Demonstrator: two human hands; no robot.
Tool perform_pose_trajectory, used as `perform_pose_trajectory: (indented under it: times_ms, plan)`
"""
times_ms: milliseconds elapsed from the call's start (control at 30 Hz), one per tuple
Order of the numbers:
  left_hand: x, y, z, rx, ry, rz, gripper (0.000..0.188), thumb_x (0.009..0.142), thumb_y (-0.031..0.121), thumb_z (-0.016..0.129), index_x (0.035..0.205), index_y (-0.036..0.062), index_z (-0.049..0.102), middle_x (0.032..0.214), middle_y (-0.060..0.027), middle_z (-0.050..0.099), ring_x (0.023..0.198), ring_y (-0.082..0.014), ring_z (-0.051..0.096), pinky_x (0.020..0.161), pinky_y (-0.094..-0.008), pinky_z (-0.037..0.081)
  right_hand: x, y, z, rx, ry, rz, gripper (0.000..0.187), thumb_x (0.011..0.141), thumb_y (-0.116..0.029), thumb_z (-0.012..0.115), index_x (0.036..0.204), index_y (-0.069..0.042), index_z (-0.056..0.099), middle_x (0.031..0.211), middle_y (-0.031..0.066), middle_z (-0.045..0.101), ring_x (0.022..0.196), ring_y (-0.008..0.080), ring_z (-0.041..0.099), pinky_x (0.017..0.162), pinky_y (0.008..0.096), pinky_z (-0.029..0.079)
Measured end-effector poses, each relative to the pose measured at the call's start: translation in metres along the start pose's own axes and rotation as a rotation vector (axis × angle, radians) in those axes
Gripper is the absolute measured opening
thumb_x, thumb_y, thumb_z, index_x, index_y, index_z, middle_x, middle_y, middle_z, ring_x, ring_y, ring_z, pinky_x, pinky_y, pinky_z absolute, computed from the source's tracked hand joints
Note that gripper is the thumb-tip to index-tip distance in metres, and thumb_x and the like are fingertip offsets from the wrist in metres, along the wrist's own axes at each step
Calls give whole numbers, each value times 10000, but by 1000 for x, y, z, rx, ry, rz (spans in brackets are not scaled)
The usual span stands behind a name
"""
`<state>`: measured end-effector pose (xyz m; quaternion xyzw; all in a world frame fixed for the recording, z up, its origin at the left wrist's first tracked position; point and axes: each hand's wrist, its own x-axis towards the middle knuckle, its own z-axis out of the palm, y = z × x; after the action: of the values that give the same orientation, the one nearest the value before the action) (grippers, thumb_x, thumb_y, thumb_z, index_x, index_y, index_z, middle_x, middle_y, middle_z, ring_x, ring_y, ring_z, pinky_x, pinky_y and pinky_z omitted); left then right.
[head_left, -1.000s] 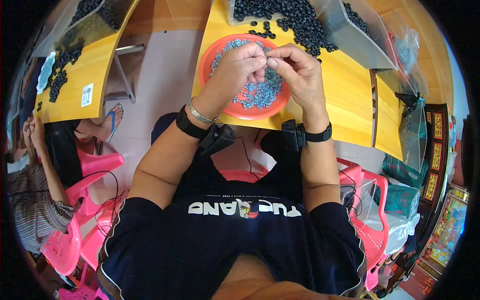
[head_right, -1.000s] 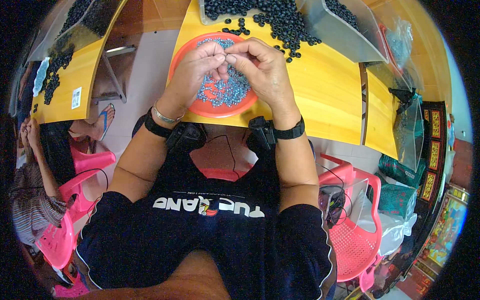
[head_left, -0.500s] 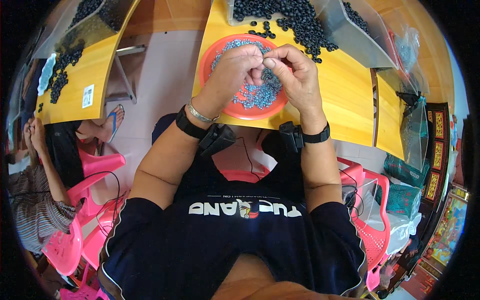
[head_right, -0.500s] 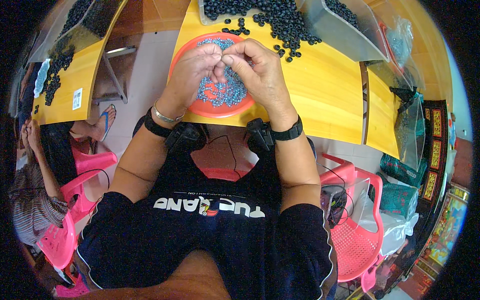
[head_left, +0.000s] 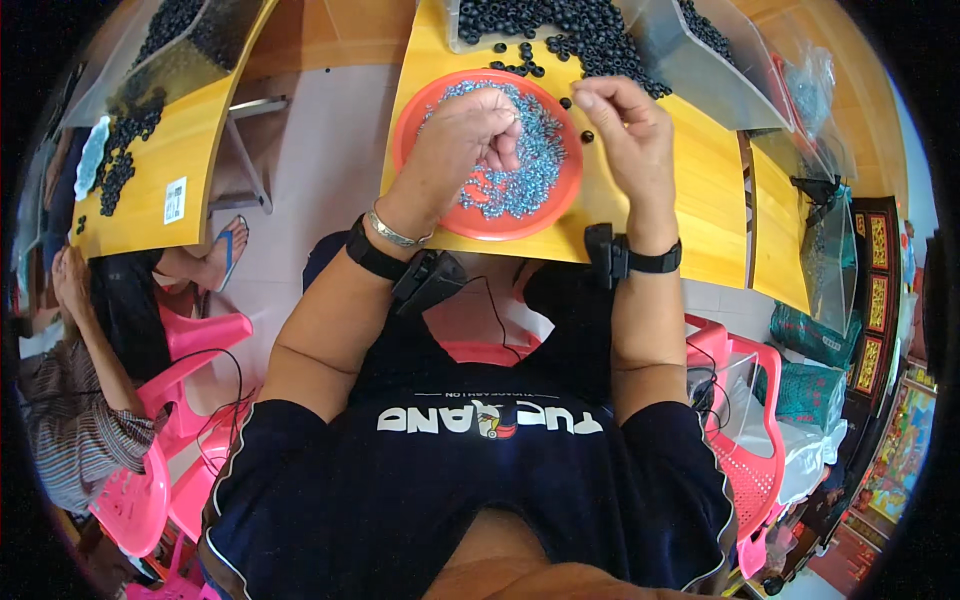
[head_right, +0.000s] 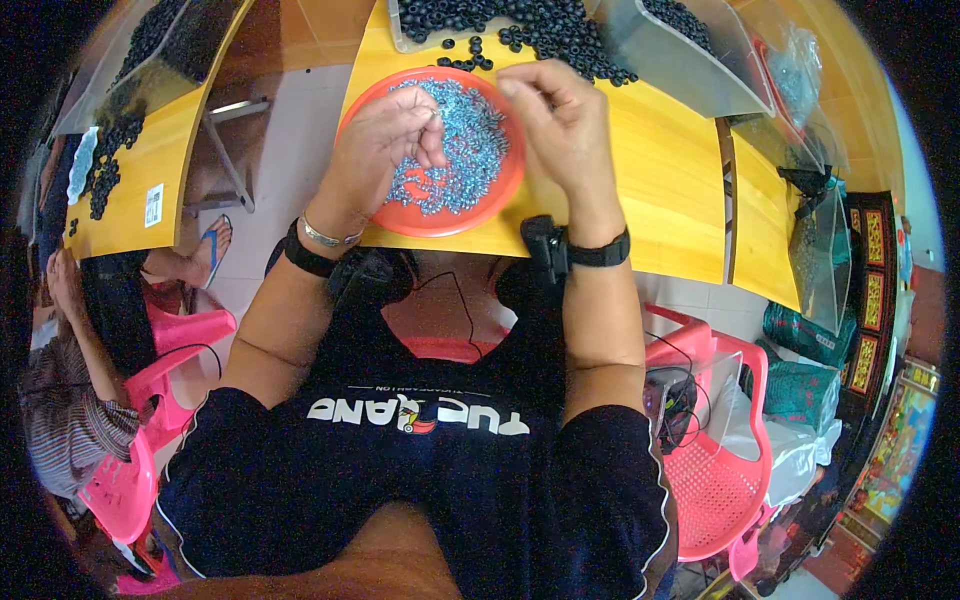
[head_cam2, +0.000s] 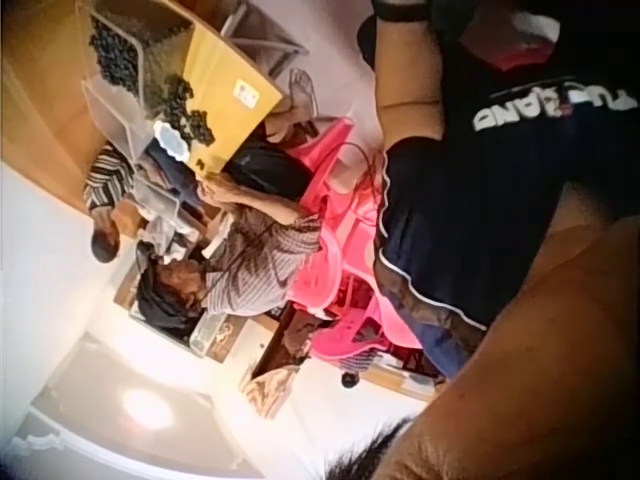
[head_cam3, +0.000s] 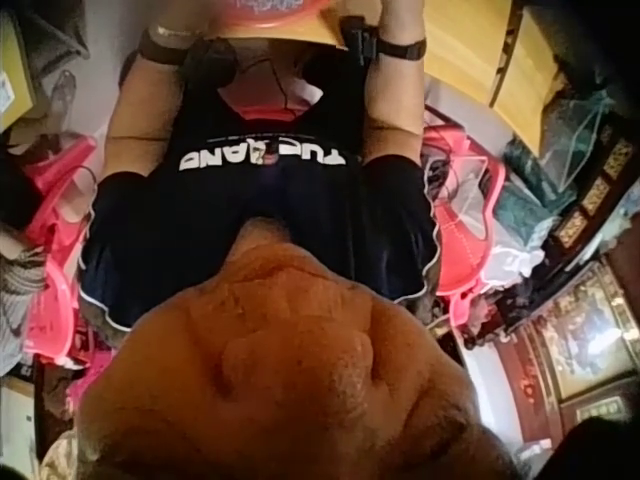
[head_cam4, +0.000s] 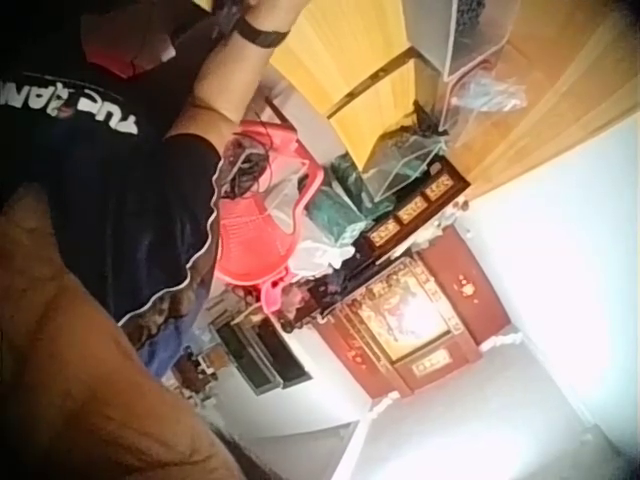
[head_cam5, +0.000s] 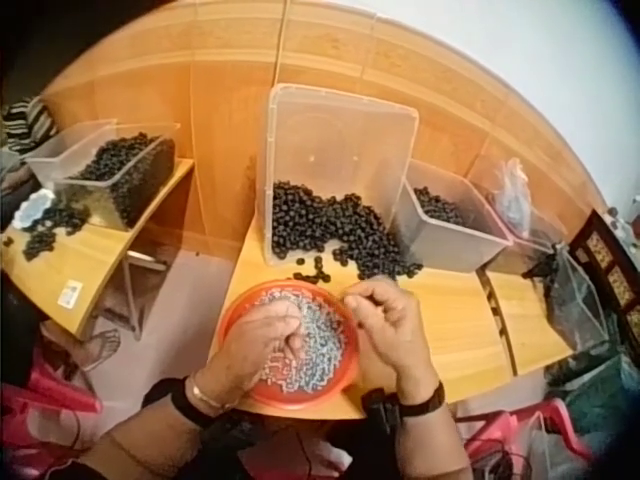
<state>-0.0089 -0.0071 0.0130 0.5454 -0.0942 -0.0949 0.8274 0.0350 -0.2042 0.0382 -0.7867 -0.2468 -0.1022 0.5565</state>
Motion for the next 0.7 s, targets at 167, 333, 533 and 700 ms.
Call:
perform_pose_trajectory:
  times_ms: [167, 333, 533, 700]
  plan:
    - [3, 3, -3, 208, 17, 35, 173, 859, 181, 495, 761, 52, 555, 687, -3, 547, 632, -98, 557, 576, -227, 433, 12, 28, -28, -259, 89, 219, 164, 855, -102, 633, 987, -10, 662, 837, 0, 646, 776, 71, 566, 680, 230, 458]
    - [3, -4, 0, 538, 15, 44, 158, 844, 163, 502, 791, 26, 560, 678, -88, 579, 639, -212, 575, 594, -329, 445, 13, 57, -21, -382, -77, 137, 184, 844, -108, 621, 1002, -26, 665, 911, 56, 652, 814, 149, 607, 715, 264, 477]
    - [1, -2, 4, 803, -35, 140, 154, 843, 162, 500, 821, 18, 548, 734, -177, 586, 694, -345, 571, 625, -417, 436, 15, 58, -10, -721, -210, -125, 188, 779, -130, 597, 929, -75, 696, 924, 123, 640, 946, 311, 571, 831, 392, 469]
    - [0, -1, 6, 820, -38, 142, 146, 846, 157, 492, 814, 22, 539, 722, -176, 574, 693, -350, 564, 625, -422, 435, 16, 59, -13, -773, -233, -57, 159, 777, -125, 591, 883, -63, 692, 891, 125, 637, 913, 322, 579, 804, 408, 473]
